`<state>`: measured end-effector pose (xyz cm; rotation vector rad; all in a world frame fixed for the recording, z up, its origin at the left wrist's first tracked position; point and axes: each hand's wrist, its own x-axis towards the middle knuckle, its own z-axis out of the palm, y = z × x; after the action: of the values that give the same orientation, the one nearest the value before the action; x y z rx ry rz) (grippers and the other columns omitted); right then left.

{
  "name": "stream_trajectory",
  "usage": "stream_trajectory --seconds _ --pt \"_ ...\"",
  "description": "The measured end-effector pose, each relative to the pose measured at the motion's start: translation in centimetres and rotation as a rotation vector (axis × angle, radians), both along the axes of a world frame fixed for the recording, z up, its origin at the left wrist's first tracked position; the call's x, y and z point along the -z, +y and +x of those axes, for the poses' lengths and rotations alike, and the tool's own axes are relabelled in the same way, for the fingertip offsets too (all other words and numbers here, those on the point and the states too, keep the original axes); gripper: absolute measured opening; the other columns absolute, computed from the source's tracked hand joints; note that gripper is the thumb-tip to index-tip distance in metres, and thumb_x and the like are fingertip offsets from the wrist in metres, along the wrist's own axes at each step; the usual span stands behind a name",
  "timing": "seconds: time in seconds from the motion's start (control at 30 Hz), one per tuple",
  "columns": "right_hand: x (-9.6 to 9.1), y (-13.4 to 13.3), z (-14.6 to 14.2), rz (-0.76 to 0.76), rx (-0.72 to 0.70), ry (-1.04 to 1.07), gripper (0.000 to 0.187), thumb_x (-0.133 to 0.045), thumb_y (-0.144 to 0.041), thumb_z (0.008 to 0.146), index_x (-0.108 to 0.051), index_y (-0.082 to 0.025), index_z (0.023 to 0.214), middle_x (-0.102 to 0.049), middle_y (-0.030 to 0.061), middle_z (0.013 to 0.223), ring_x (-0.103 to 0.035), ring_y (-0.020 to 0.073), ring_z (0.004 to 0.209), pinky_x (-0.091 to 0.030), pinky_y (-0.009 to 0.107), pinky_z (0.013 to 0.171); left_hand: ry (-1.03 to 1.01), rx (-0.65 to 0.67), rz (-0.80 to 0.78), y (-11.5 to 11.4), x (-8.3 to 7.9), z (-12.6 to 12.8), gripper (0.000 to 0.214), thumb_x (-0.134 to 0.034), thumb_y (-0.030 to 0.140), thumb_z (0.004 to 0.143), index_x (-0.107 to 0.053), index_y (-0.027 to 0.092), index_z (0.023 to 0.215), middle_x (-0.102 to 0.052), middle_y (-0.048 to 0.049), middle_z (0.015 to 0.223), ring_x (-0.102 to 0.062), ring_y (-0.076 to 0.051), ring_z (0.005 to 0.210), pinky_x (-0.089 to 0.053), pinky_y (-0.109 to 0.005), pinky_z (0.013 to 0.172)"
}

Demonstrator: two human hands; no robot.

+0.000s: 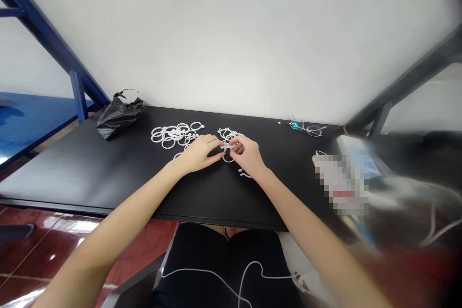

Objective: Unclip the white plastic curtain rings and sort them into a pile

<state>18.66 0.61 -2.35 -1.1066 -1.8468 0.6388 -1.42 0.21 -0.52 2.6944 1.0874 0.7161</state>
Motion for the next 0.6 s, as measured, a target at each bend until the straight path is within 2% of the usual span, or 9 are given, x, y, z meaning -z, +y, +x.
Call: stream_trajectory --seconds 0.17,0.43,0.6 --pt "-0.34 -0.32 -0.33 0.005 0.020 0.144 0.013 -0.057 -0.016 0.073 -0.063 -0.021 0.084 -0.069 0.0036 0.085 -0.065 0.0173 0.071 -0.054 0.031 0.066 -0.004 -0.036 -0.015 0.08 0.14 -0.09 0.024 -0.050 0.035 0.093 -0.061 0.019 0.107 -0.067 -0.0087 0.098 -0.061 -0.024 0.093 -0.045 -0.040 0.088" --pt "-0.44 -0.87 -0.81 -0.020 -0.049 0.269 0.007 -0.061 -0.021 0.078 -0.062 -0.022 0.085 -0.072 0.0040 0.087 -0.071 0.0206 0.082 -0.056 0.035 0.078 0.006 -0.028 -0.022 0.09 0.03 -0.05 0.020 -0.047 0.031 0.095 -0.062 0.018 0.097 -0.067 -0.0076 0.092 -0.062 -0.022 0.087 -0.044 -0.037 0.085" --pt "-0.45 -0.85 -0.77 -0.032 -0.010 0.303 0.010 -0.061 -0.019 0.075 -0.062 -0.022 0.084 -0.070 0.0024 0.079 -0.070 0.0196 0.073 -0.056 0.034 0.073 -0.034 -0.041 -0.018 0.18 -0.02 -0.09 0.022 -0.045 0.031 0.097 -0.061 0.018 0.092 -0.065 -0.0068 0.087 -0.060 -0.021 0.082 -0.044 -0.036 0.081"
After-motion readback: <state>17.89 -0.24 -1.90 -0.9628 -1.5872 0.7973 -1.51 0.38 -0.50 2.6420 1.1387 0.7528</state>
